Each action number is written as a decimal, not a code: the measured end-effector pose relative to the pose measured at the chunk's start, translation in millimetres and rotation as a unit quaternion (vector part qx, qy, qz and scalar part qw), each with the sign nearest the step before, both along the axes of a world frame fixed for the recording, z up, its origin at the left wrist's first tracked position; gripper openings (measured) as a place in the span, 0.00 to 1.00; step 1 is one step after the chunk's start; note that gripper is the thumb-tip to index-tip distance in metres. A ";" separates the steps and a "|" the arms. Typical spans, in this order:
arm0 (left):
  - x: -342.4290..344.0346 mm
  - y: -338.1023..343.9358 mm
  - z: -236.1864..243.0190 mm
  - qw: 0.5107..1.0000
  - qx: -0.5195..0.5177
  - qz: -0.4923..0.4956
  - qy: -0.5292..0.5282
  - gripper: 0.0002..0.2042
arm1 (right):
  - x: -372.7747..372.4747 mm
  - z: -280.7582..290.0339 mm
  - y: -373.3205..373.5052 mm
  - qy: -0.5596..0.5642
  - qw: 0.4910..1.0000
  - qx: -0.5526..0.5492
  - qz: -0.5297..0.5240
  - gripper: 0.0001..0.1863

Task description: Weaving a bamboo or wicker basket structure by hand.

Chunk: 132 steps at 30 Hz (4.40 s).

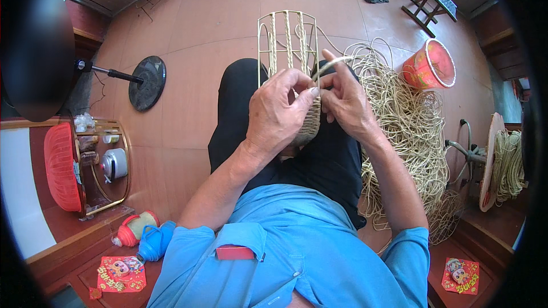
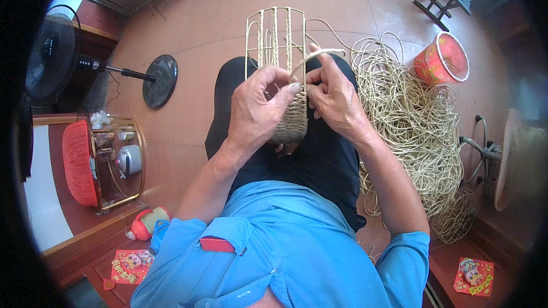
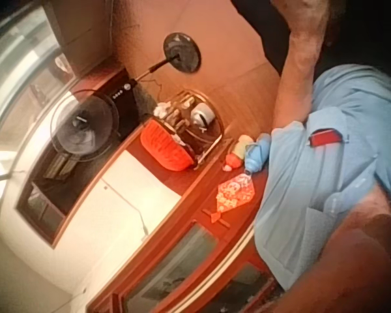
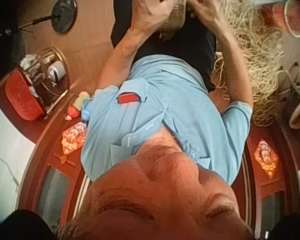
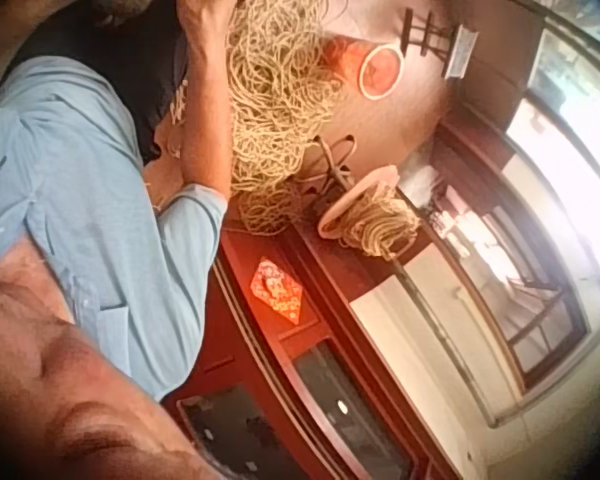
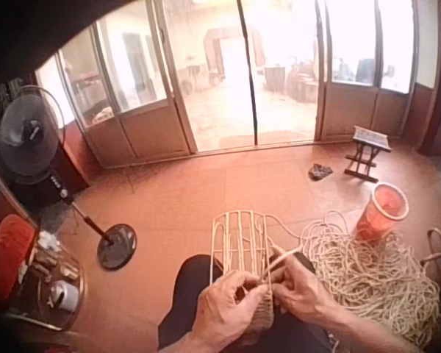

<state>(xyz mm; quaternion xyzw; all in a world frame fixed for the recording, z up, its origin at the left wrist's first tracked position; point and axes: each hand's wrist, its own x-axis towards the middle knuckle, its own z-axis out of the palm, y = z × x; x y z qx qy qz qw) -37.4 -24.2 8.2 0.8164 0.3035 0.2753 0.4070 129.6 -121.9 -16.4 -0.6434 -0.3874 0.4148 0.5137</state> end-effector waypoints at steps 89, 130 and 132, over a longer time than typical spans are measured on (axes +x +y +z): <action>-34.1 20.3 3.7 0.895 -0.410 -0.107 -0.142 0.15 | -48.1 -24.1 -17.2 -0.213 0.954 0.125 -0.168 0.09; 16.2 139.6 -0.2 0.916 -0.271 0.066 -0.290 0.15 | -71.1 0.2 -4.0 -0.592 0.801 0.087 0.011 0.33; 32.2 141.7 0.3 0.931 -0.256 0.046 -0.256 0.16 | -73.7 2.7 -1.6 -0.592 0.802 0.086 0.011 0.33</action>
